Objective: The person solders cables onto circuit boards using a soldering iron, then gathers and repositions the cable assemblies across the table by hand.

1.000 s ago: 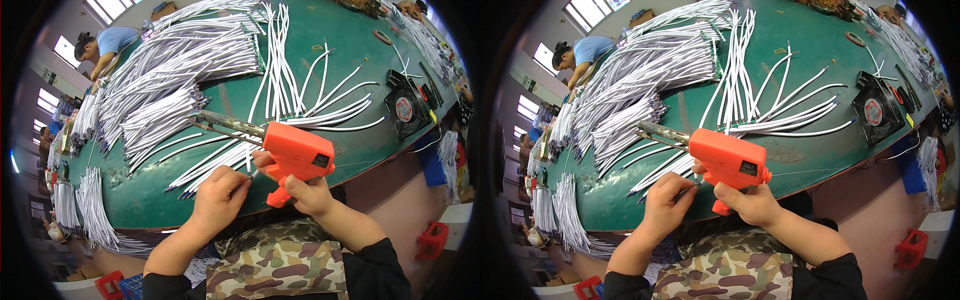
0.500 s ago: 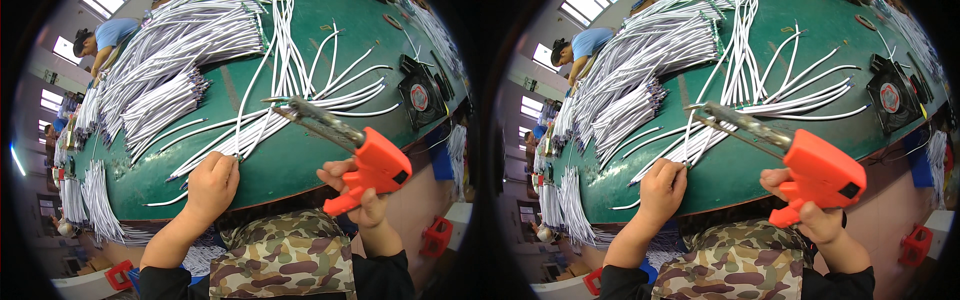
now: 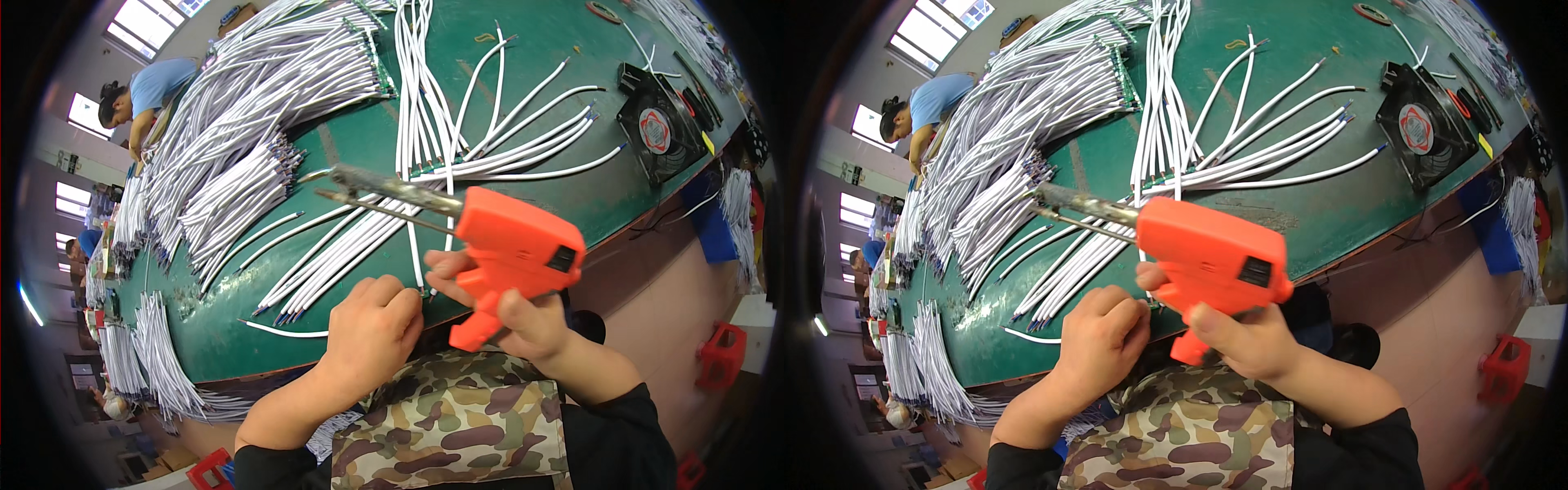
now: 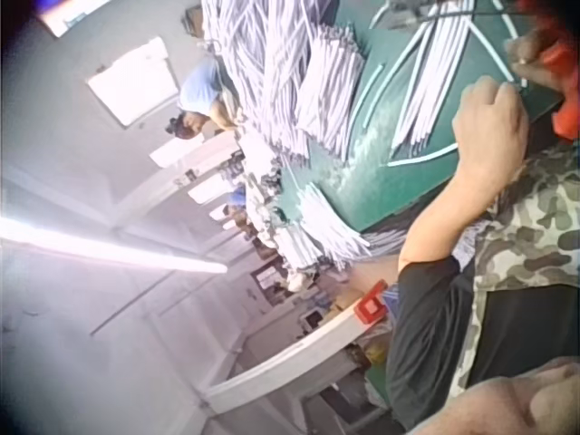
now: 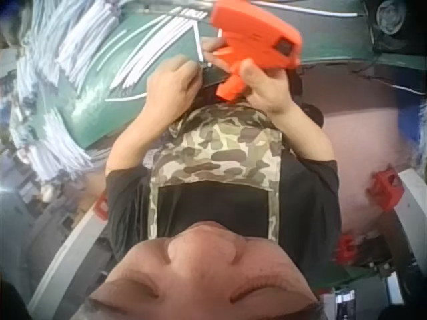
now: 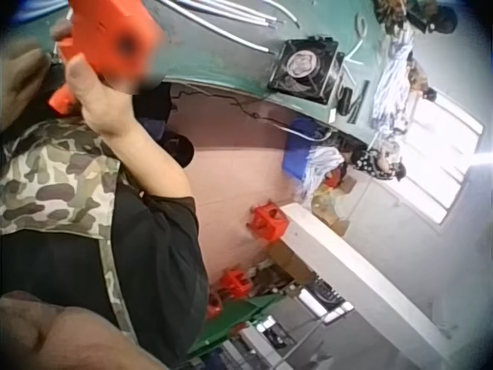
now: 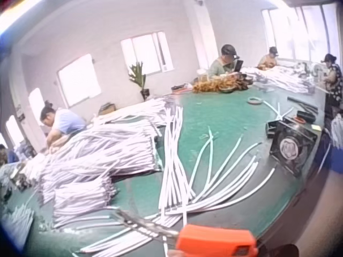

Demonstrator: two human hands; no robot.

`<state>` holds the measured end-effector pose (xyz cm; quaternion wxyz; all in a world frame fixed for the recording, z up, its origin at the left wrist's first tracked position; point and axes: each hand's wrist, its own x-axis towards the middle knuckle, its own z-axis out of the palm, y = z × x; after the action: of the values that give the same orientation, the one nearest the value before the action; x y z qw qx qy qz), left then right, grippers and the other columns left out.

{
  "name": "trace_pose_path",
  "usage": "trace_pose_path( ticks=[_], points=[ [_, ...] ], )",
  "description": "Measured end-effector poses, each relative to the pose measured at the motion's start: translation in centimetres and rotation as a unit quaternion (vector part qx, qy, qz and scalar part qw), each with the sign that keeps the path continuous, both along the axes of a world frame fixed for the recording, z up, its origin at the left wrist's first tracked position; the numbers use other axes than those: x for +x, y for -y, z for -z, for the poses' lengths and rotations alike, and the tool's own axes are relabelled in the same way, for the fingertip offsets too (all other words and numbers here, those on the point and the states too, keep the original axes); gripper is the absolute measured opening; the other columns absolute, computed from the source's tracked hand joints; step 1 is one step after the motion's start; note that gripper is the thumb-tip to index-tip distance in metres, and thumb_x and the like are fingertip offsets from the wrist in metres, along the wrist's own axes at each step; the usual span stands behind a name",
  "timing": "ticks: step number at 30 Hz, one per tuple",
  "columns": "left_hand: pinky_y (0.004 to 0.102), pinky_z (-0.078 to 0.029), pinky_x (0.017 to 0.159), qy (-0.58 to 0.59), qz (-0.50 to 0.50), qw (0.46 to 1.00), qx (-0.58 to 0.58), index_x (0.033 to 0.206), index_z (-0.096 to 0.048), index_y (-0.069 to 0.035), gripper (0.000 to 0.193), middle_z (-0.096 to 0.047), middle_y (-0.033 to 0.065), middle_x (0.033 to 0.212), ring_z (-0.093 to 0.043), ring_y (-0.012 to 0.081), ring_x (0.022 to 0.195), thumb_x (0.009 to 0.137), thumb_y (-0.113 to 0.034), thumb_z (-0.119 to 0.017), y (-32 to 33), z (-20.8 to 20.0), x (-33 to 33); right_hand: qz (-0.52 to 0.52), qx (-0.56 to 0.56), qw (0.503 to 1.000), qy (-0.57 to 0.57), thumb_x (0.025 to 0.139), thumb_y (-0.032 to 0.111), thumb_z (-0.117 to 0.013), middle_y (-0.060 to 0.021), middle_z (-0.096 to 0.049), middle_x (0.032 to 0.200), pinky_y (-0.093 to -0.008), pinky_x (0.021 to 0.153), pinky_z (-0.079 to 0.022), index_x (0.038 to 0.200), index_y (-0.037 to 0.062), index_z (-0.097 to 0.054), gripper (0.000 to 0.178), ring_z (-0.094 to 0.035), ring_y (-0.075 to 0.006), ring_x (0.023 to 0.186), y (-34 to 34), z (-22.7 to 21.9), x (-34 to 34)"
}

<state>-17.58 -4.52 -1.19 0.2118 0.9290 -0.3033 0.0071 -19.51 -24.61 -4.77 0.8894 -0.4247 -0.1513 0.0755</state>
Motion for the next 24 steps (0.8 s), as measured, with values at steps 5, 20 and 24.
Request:
trace_pose_path(
  ticks=[5, 20, 24],
  points=[
    [0.0401, -0.048, 0.063, 0.050, 0.016, 0.994, -0.094, 0.093, -0.063, -0.005, 0.020, -0.061, 0.0086, 0.083, -0.060, 0.0303, 0.074, 0.076, 0.000, -0.073, -1.6, 2.2, 0.2, 0.037, 0.019, 0.999, 0.003, 0.100, 0.032, -0.059, -0.0136, -0.060, 0.128, -0.0411, 0.108, -0.041, 0.135, -0.0005, -0.052, 0.048, -0.055, -0.0244, 0.124, -1.6, 1.5, 0.4],
    [0.0374, -0.050, 0.065, 0.088, 0.127, 0.986, -0.070, 0.105, -0.066, 0.000, 0.030, -0.063, 0.0112, 0.092, -0.061, 0.0284, 0.077, 0.075, 0.002, -0.067, -3.0, 2.1, 0.7, 0.021, -0.039, 0.999, 0.020, 0.098, 0.038, -0.060, -0.0170, -0.060, 0.126, -0.0517, 0.114, -0.035, 0.137, -0.0035, -0.046, 0.058, -0.050, -0.0351, 0.131, -1.7, 1.5, 0.4],
    [0.0374, -0.050, 0.067, 0.101, 0.143, 0.984, -0.037, 0.107, -0.064, 0.003, 0.032, -0.060, 0.0130, 0.095, -0.060, 0.0296, 0.078, 0.075, -0.001, -0.066, -3.0, 1.7, 0.7, -0.003, -0.067, 0.998, -0.008, 0.099, 0.032, -0.059, -0.0174, -0.057, 0.131, -0.0493, 0.111, -0.040, 0.141, -0.0037, -0.041, 0.058, -0.051, -0.0325, 0.130, -0.6, 1.2, -0.5]
  ],
)
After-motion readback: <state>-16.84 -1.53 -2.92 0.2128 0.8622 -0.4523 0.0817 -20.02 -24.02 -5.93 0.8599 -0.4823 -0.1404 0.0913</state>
